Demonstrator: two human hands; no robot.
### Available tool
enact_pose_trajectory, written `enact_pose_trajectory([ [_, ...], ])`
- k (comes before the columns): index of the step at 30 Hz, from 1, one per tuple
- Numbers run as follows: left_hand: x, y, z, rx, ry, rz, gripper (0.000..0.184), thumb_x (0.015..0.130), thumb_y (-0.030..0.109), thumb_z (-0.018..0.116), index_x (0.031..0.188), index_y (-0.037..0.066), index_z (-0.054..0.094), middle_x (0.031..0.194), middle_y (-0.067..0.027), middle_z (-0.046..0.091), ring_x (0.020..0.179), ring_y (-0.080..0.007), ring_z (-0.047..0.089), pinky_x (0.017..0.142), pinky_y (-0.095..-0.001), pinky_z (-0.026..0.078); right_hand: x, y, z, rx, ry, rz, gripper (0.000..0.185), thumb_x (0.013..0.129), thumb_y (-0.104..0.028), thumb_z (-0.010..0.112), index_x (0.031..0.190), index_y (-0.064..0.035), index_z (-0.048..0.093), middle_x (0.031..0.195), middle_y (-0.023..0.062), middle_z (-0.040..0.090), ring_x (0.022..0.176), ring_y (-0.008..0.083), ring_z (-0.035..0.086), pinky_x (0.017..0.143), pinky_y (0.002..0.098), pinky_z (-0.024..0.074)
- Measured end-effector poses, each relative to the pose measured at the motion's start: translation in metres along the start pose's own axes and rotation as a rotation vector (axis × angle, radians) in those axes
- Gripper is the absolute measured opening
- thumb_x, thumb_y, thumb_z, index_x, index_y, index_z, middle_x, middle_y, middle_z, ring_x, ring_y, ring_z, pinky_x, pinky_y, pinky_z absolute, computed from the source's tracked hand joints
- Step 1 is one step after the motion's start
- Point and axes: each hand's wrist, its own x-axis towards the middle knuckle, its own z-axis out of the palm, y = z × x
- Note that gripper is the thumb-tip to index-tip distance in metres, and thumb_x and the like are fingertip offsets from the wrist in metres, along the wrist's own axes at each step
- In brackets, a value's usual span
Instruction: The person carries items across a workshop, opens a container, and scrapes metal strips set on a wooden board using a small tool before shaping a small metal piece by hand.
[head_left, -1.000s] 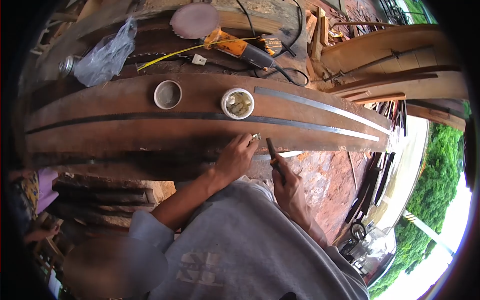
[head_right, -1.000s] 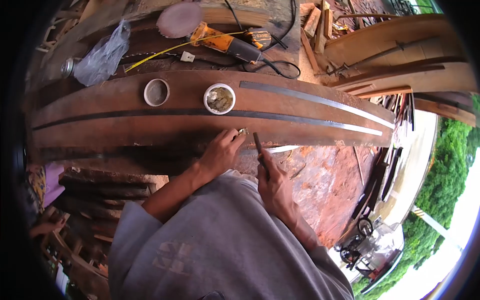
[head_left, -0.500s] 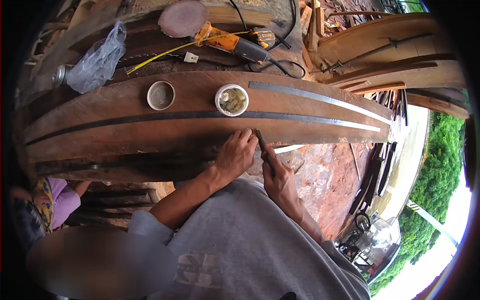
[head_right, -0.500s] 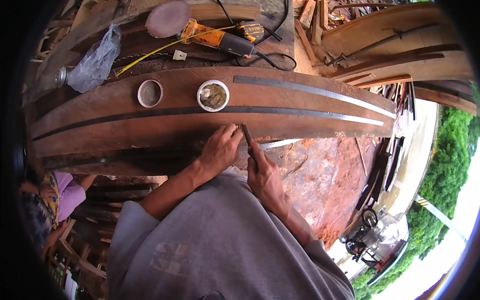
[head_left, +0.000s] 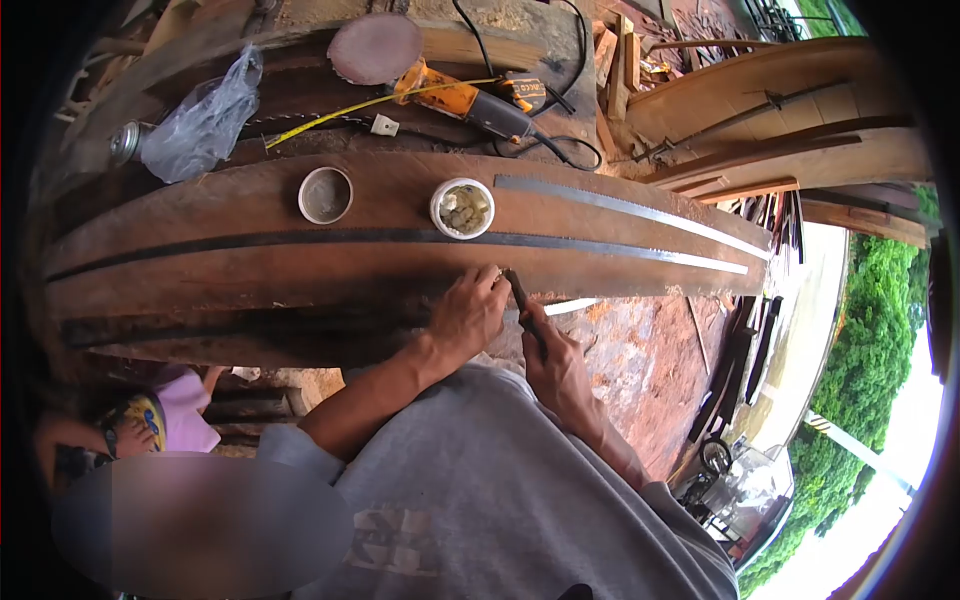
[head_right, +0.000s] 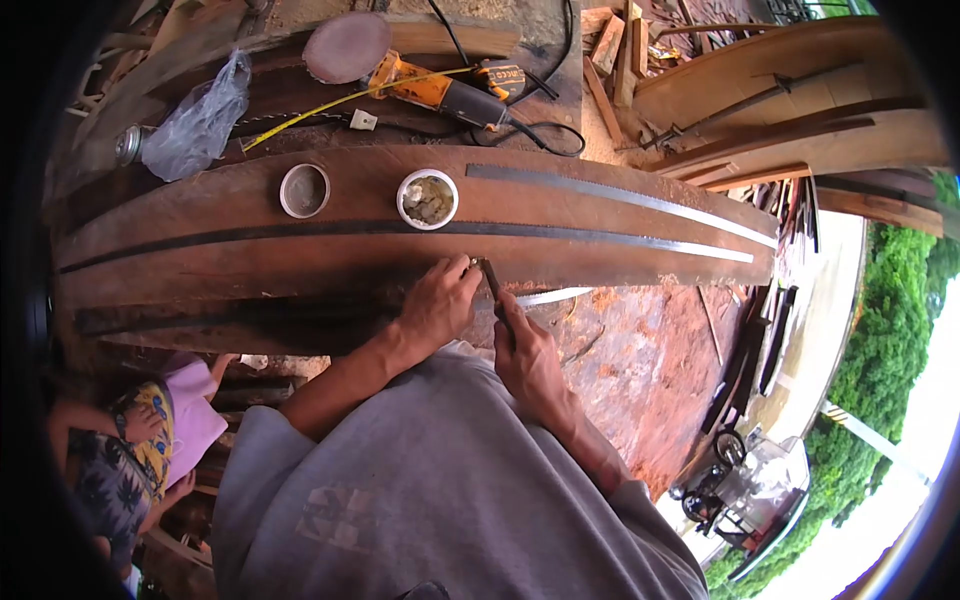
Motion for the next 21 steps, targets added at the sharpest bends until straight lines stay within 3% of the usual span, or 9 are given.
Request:
enact_pose_trajectory([
  [7,0.001,-0.003,0.004,-0.04,-0.004,0.012,0.016,0.075,0.002,0.063,0.091,-0.001,0.061,0.098,-0.0175,0.059,0.093,-0.0349,0.061,0.081,-0.0429,0.054,-0.001,-0.006,0.001,0.023,0.005,0.022,0.045,0.093,0.0,0.056,0.138,-0.0016,0.051,0.105,0.0302,0.067,0.095,0.0471,0.067,0.078,0.0472,0.0548],
  [9,0.001,0.0,0.001,0.017,-0.01,0.021,0.009,0.078,0.004,0.061,0.086,0.0,0.062,0.096,-0.0157,0.06,0.091,-0.0328,0.062,0.083,-0.0405,0.054,0.0,0.001,0.006,0.025,0.048,-0.016,0.044,0.094,0.0,0.056,0.137,-0.0035,0.052,0.105,0.0254,0.069,0.094,0.0411,0.07,0.078,0.0427,0.0553],
  [19,0.0,0.003,0.004,0.023,-0.051,0.025,0.006,0.08,0.004,0.06,0.085,0.001,0.061,0.095,-0.0156,0.06,0.091,-0.0326,0.062,0.08,-0.0406,0.054,-0.007,0.004,0.012,0.088,0.079,0.021,0.043,0.093,0.003,0.056,0.136,-0.0013,0.053,0.107,0.0247,0.07,0.096,0.0396,0.071,0.079,0.0383,0.0561],
  [21,0.001,0.002,0.005,0.032,-0.022,0.026,0.006,0.08,0.004,0.06,0.085,0.001,0.06,0.095,-0.0158,0.06,0.091,-0.0326,0.062,0.079,-0.0406,0.054,-0.013,0.013,0.016,0.102,0.086,-0.028,0.045,0.094,0.0,0.054,0.139,-0.003,0.049,0.106,0.0311,0.066,0.096,0.0493,0.065,0.078,0.0485,0.0541],
])
